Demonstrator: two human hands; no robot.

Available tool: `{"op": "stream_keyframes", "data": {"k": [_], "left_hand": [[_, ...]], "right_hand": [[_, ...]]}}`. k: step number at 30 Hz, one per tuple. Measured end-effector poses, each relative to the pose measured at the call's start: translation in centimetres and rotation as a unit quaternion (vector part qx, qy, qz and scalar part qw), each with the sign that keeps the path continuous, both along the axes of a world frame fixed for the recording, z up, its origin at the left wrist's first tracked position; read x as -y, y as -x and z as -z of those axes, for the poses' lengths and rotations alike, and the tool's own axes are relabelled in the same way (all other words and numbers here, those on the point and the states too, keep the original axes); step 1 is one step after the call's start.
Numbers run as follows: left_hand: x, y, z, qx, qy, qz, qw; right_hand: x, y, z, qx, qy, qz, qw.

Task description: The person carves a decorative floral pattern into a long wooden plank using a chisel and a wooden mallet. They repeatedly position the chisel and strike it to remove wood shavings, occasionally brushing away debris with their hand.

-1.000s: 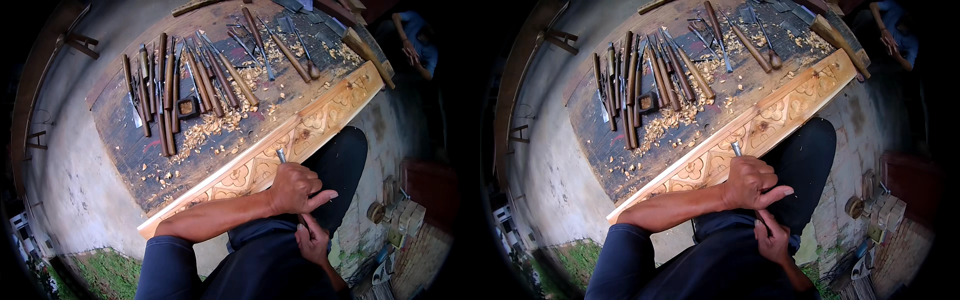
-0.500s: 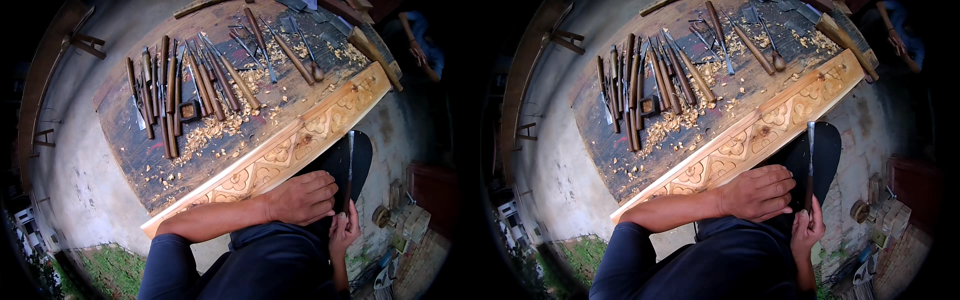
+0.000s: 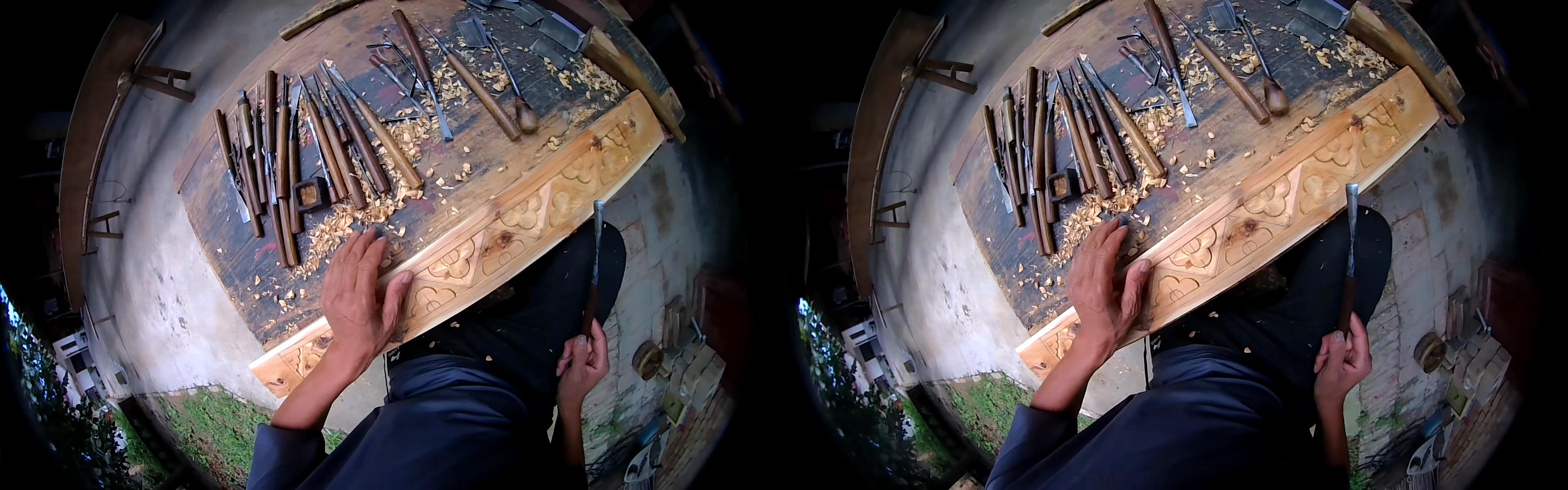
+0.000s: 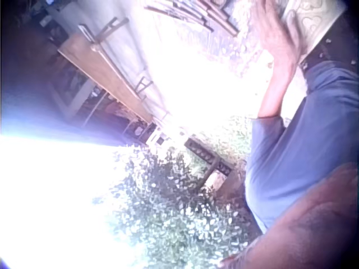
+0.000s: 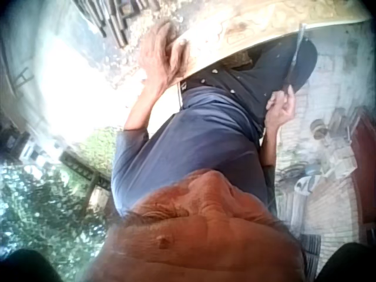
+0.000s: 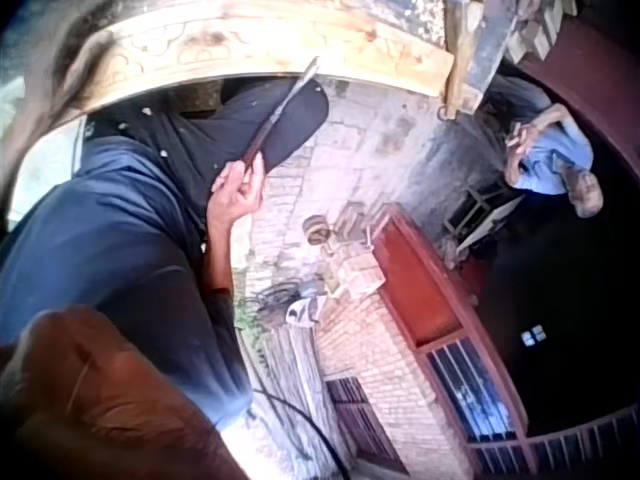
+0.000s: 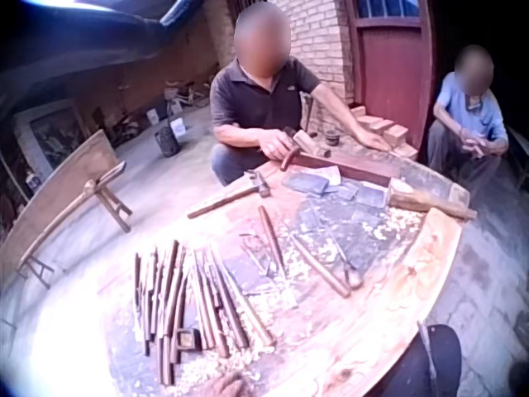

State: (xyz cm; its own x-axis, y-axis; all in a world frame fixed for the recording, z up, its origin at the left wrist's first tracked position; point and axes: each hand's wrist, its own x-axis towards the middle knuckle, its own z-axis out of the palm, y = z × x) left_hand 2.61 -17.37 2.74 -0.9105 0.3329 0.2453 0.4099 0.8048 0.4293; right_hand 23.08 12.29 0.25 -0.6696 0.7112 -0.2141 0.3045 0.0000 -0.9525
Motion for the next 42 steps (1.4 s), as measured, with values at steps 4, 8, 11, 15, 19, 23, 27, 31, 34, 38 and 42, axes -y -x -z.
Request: {"op": "stream_keyframes", "data": {"k": [4, 8, 11, 15, 19, 23, 27, 31, 34, 38, 42], "left_hand": [[-2.4, -1.6, -1.2, -0.014, -0.075, 0.149, 0.986], [-5.6, -3.1, -0.6, -0.074, -0.115, 0.295, 0.946], [-7.4, -3.5, -0.8, -0.100, -0.097, 0.410, 0.901], [-11.2, -3.4, -1.0, -0.140, -0.102, 0.460, 0.871], [-13.3, -1.7, -1.7, -0.155, -0.042, 0.471, 0.868], [-13.0, -1.1, 0.2, -0.149, -0.076, 0.534, 0.829], [-11.8, -1.2, -0.2, -0.041, -0.181, 0.514, 0.837], [-11.9, -2.0, -2.6, 0.076, -0.289, 0.442, 0.846], [-12.1, -3.3, -3.3, 0.153, -0.354, 0.384, 0.839], [-10.4, -4.0, -3.0, 0.183, -0.404, 0.258, 0.858], [-5.6, -4.7, -3.0, 0.255, -0.446, 0.042, 0.857]], "right_hand": [[-0.4, 0.3, -0.6, 0.004, 0.011, -0.036, 0.999], [-0.6, 0.4, -0.7, 0.005, 0.030, -0.052, 0.998], [-0.9, 0.3, -1.1, 0.018, 0.031, -0.080, 0.996], [-1.5, 0.3, -1.8, 0.017, 0.030, -0.146, 0.989], [-2.3, -0.7, -3.2, 0.059, 0.039, -0.233, 0.970], [-1.7, -2.0, -4.9, 0.103, 0.052, -0.252, 0.961], [-1.8, -1.7, -8.9, -0.030, 0.107, -0.320, 0.941], [-3.1, 1.1, -11.8, -0.203, 0.082, -0.326, 0.920], [-3.7, 5.8, -12.4, -0.170, -0.252, -0.396, 0.866], [-0.5, 12.3, -12.7, -0.225, -0.358, -0.396, 0.815], [2.1, 15.5, -11.0, -0.362, -0.267, -0.404, 0.797]]}}
